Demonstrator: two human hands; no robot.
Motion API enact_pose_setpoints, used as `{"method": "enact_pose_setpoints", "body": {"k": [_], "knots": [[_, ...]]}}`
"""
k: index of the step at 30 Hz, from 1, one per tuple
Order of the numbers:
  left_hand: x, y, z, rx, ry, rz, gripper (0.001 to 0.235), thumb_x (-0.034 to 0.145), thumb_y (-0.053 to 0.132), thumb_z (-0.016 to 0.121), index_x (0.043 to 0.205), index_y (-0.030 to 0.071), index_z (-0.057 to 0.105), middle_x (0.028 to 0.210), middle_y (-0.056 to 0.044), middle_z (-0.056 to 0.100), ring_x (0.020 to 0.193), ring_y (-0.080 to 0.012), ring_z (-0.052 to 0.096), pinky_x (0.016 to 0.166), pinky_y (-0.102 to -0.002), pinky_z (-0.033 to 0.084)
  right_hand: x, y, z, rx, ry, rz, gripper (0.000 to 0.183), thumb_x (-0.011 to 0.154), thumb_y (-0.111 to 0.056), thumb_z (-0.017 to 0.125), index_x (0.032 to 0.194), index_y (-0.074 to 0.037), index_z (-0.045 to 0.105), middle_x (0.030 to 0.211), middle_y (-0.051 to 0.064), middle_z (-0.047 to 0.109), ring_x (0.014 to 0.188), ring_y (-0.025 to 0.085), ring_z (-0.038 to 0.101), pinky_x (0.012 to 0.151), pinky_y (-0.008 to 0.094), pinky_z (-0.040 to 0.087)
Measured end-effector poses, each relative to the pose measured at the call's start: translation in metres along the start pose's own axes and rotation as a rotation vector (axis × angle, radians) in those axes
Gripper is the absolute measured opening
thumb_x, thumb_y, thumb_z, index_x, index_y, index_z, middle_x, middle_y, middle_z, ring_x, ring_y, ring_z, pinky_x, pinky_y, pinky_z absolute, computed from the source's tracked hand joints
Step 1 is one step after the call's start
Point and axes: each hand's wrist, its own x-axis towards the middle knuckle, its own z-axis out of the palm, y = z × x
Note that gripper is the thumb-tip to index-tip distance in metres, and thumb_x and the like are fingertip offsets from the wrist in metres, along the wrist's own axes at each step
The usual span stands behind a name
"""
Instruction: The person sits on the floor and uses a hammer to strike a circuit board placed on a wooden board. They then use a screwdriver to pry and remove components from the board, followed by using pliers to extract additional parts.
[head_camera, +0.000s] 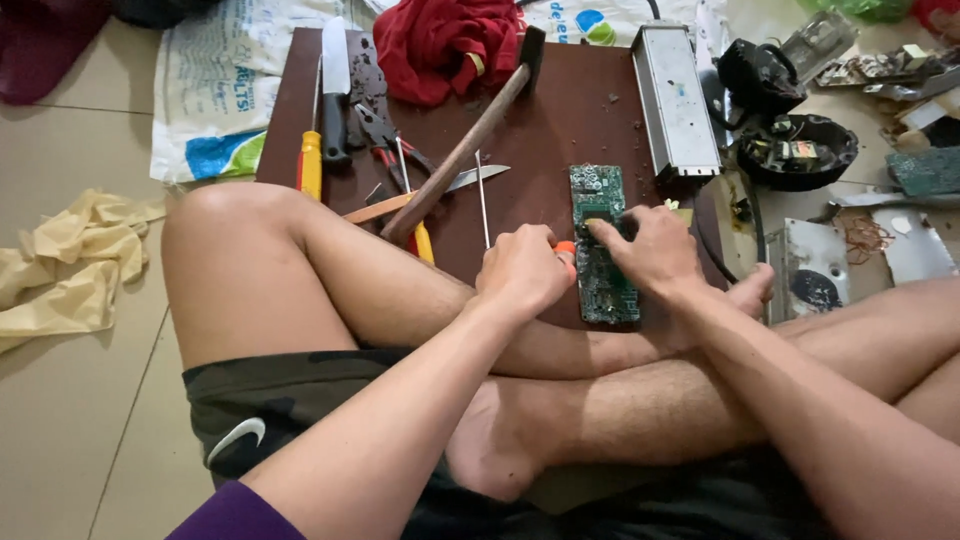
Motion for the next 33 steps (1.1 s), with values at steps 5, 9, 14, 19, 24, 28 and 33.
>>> {"method": "enact_pose_setpoints", "body": {"k": [5,9,14,19,24,28,33], "knots": [[0.017,-0.003,0.002,0.031,-0.007,0.024,0.043,0.096,0.035,0.053,0.126,0.015,0.077,0.122,-0.024,0.076,0.123,-0.0456,0.069,0.106,-0.052,0.055,-0.003,0.002,0.006,0.005,0.074,-0.042,0.066,0.097,-0.071,0.061,0.139,-0.021,0.07,0.125,0.013,0.066,0.116,0.043,0.069,0.095,0.057,0.055],[0.036,-0.011,0.005,-0.003,-0.029,0.017,0.042,0.097,0.04,0.054,0.123,0.017,0.078,0.122,-0.024,0.076,0.125,-0.0441,0.068,0.104,-0.052,0.055,-0.008,-0.005,0.003,-0.075,0.119,-0.101,0.054,0.102,-0.061,0.06,0.145,-0.028,0.065,0.123,0.013,0.065,0.115,0.043,0.07,0.093,0.057,0.057],[0.049,-0.018,-0.001,-0.017,-0.048,-0.03,0.041,0.096,0.043,0.059,0.124,0.021,0.079,0.122,-0.021,0.077,0.123,-0.0437,0.069,0.104,-0.053,0.056,0.002,-0.004,0.0,0.09,0.018,-0.258,0.043,0.105,-0.046,0.06,0.133,-0.016,0.07,0.131,0.017,0.066,0.126,0.042,0.066,0.106,0.051,0.053],[0.03,-0.014,0.001,0.072,-0.034,0.032,0.035,0.099,0.037,0.057,0.12,0.022,0.08,0.117,-0.021,0.077,0.118,-0.0447,0.071,0.1,-0.052,0.059,0.002,0.003,-0.015,0.024,-0.136,-0.256,0.038,0.102,-0.048,0.06,0.13,-0.023,0.068,0.129,0.014,0.073,0.126,0.04,0.066,0.107,0.054,0.052],[0.037,-0.021,0.024,0.241,0.029,0.169,0.035,0.103,0.035,0.05,0.115,0.013,0.075,0.104,-0.021,0.076,0.102,-0.0456,0.076,0.085,-0.055,0.064,0.001,-0.003,-0.022,-0.064,-0.174,-0.262,0.039,0.103,-0.051,0.058,0.126,-0.022,0.065,0.118,0.019,0.075,0.112,0.047,0.071,0.097,0.057,0.055],[0.062,-0.018,0.024,-0.02,-0.01,-0.058,0.035,0.095,0.038,0.058,0.107,0.015,0.081,0.109,-0.018,0.079,0.111,-0.0412,0.074,0.094,-0.052,0.06,0.002,-0.01,-0.031,-0.154,-0.208,-0.304,0.04,0.101,-0.052,0.059,0.119,-0.015,0.062,0.112,0.026,0.075,0.108,0.051,0.071,0.094,0.059,0.056],[0.068,-0.015,0.028,-0.37,-0.056,-0.32,0.033,0.093,0.034,0.065,0.096,0.006,0.082,0.069,-0.006,0.077,0.048,-0.0236,0.068,0.05,-0.038,0.057,-0.006,-0.016,-0.032,-0.172,-0.186,-0.369,0.048,0.095,-0.05,0.066,0.114,-0.007,0.059,0.115,0.034,0.071,0.101,0.057,0.071,0.091,0.066,0.055]]}}
